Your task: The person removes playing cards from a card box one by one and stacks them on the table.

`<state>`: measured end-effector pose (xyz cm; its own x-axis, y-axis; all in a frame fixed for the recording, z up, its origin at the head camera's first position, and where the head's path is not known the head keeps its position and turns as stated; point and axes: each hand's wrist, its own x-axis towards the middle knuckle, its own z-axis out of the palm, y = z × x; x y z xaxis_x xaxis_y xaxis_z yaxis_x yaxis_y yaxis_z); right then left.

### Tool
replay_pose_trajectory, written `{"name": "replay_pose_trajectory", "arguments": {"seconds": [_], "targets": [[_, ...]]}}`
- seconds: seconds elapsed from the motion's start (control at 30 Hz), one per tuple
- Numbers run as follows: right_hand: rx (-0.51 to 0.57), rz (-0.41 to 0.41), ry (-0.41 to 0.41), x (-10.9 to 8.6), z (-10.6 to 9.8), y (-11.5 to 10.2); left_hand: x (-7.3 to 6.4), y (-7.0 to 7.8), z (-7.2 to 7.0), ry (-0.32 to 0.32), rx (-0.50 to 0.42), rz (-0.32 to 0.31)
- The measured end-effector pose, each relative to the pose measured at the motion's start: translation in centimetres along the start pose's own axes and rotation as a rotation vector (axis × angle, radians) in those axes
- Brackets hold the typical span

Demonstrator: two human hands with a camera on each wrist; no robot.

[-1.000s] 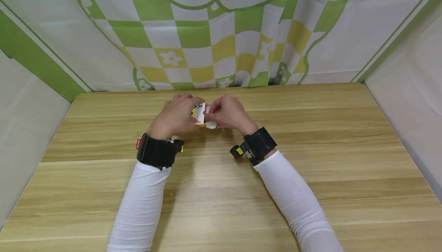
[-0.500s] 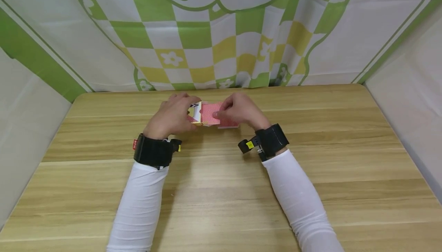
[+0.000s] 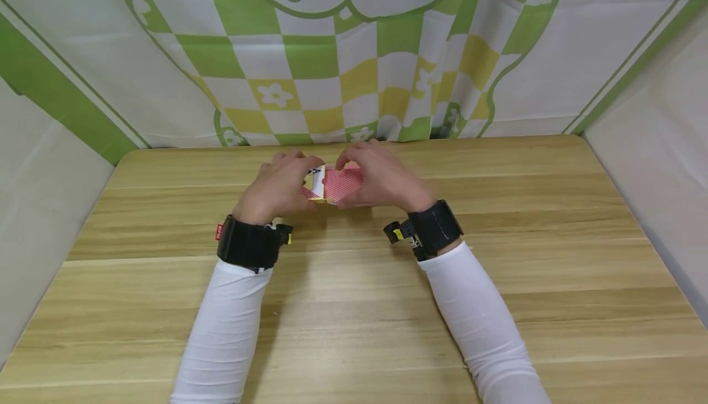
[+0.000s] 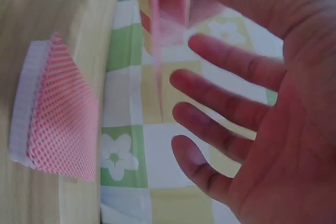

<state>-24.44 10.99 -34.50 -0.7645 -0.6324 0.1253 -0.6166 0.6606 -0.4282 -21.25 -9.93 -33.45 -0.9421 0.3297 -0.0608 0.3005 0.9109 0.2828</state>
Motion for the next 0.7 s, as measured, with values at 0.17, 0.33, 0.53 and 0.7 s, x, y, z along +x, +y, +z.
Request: {"name": "replay_pose_trajectory", "arguments": {"seconds": [0.17, 0.33, 0.53, 0.7], "targets": [[-0.022, -0.053, -0.026, 0.3, 0.6, -0.3, -0.1, 0.1, 0.0, 0.0, -0.003, 0.009], [0.019, -0.045, -0.046, 0.2, 0.3, -0.2, -0.1, 0.0, 0.0, -0.004, -0.009, 0.0], [0.059, -0.016, -0.09, -0.3, -0.2, 0.4, -0.2, -0.4, -0.2, -0.005, -0.02, -0.018], [0.121, 0.023, -0.097, -0.7, -0.8, 1.3, -0.3, -0.9, -0.5, -0.008, -0.036, -0.039]]}}
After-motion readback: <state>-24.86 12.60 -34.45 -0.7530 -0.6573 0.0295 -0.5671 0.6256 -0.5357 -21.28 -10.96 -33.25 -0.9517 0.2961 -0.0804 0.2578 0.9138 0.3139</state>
